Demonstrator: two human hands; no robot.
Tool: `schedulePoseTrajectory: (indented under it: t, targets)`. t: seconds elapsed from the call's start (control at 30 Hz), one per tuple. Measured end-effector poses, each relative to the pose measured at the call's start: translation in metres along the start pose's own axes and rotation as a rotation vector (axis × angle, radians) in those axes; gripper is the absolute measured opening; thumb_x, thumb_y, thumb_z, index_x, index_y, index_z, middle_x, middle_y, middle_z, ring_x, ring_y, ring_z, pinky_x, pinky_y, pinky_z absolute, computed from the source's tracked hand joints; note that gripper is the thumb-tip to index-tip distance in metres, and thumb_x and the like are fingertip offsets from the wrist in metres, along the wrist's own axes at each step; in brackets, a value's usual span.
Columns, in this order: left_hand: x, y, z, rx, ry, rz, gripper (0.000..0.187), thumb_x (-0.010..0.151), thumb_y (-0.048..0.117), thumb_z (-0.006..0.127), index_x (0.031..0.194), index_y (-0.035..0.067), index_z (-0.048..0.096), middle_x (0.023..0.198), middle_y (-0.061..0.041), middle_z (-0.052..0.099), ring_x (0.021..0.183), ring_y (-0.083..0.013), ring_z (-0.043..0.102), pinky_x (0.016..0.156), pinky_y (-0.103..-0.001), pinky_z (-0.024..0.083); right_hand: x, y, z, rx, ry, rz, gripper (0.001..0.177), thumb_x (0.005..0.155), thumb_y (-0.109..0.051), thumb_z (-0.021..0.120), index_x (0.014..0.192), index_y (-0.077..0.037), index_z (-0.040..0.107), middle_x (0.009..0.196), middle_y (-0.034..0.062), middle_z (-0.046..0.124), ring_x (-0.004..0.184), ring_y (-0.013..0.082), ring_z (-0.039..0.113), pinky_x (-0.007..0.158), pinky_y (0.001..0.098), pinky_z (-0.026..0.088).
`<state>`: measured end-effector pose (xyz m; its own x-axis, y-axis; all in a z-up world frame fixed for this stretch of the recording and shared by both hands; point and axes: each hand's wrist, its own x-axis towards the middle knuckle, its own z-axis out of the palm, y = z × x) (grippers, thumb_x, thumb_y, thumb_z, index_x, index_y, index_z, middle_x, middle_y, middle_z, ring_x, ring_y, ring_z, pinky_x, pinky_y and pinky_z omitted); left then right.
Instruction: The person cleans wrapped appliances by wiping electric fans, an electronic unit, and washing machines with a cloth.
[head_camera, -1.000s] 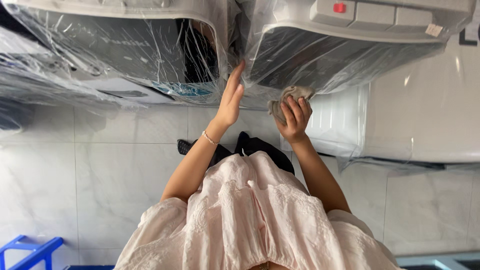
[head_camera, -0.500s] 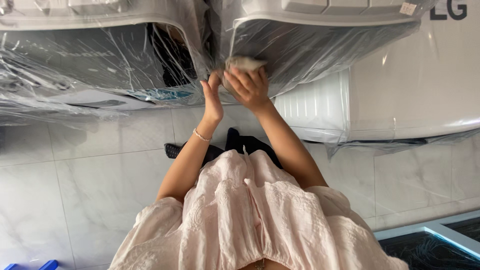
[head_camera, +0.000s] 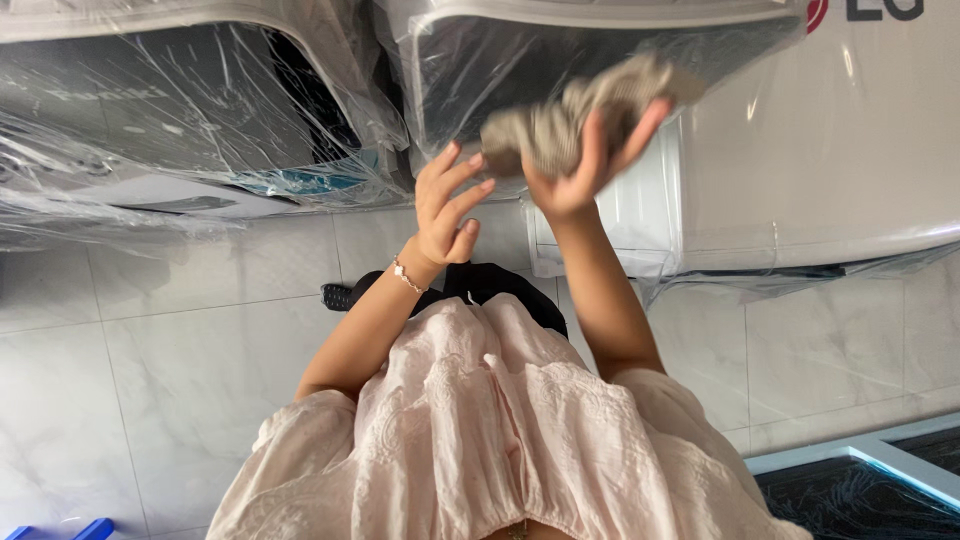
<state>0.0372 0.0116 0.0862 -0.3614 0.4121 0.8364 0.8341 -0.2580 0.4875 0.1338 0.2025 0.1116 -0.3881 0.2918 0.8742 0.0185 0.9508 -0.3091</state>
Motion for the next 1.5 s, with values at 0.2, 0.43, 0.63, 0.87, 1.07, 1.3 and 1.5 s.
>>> schedulePoseTrajectory:
  t: [0.2,0.43,0.63,0.87,1.07,1.3,1.5]
  targets:
    - [0.010,0.000,0.005,0.155,-0.144,-0.137,0.048,0.096,0.026,0.052,0.135,0.005,0.069,0.151,-0.018,0.054,0.151,-0.0389,0.036,0.124,-0.053,0.026,-0.032,0.008,0.072,-0.047,0.042,-0.015,0.087,0.096,-0.064,0.062,0.160,-0.016,0.027,0.173,0.0163,0.004,0.162,0.0391,0.007,0.131,0.0665,0.014]
    - [0.012,0.004,0.004,0.217,-0.234,-0.397,0.053,0.105,0.027,0.056,0.152,0.003,0.056,0.165,-0.018,0.039,0.159,-0.0419,0.026,0.131,-0.055,0.021,-0.187,0.057,0.014,0.026,-0.538,0.081,0.072,0.093,-0.023,0.082,0.155,-0.010,0.048,0.167,0.0285,0.022,0.154,0.0521,0.029,0.124,0.0538,0.040]
    - [0.011,0.019,0.005,0.180,-0.219,-0.420,0.051,0.104,0.027,0.055,0.150,0.004,0.056,0.165,-0.017,0.040,0.159,-0.0410,0.028,0.129,-0.053,0.028,-0.090,0.029,-0.045,0.090,-0.074,0.100,0.078,0.093,-0.027,0.073,0.161,-0.014,0.037,0.170,0.0280,0.007,0.159,0.0489,0.008,0.133,0.0618,0.020]
    - [0.015,0.028,0.037,0.184,-0.274,-0.286,0.051,0.098,0.026,0.062,0.145,0.006,0.061,0.161,-0.020,0.042,0.154,-0.0428,0.032,0.124,-0.053,0.032,0.045,0.046,-0.006,0.057,0.140,0.116,0.099,0.091,-0.056,0.076,0.164,-0.014,0.024,0.170,0.0154,0.017,0.158,0.0362,0.016,0.129,0.0556,0.017]
    - [0.013,0.028,0.040,0.043,-0.324,-0.333,0.045,0.095,0.020,0.063,0.138,0.005,0.063,0.146,-0.015,0.058,0.142,-0.0361,0.052,0.119,-0.050,0.039,-0.065,0.062,-0.001,0.007,-0.058,0.188,0.086,0.092,-0.023,0.082,0.161,-0.008,0.033,0.169,0.0250,0.015,0.159,0.0462,0.019,0.128,0.0579,0.029]
    - [0.010,0.027,0.034,-0.059,-0.317,-0.514,0.038,0.093,0.010,0.065,0.130,0.006,0.065,0.136,-0.012,0.065,0.133,-0.0313,0.059,0.107,-0.044,0.045,-0.128,0.058,-0.064,0.074,-0.154,0.453,0.074,0.093,-0.010,0.076,0.159,-0.008,0.041,0.173,0.0194,0.027,0.158,0.0407,0.033,0.129,0.0531,0.039]
    - [0.012,0.026,0.046,0.197,-0.180,-0.337,0.043,0.091,0.005,0.067,0.134,0.010,0.066,0.157,-0.017,0.045,0.154,-0.0426,0.032,0.125,-0.052,0.031,0.029,0.054,-0.060,0.116,0.199,0.194,0.090,0.090,-0.046,0.072,0.164,-0.015,0.031,0.174,0.0095,0.022,0.161,0.0297,0.019,0.132,0.0518,0.019]
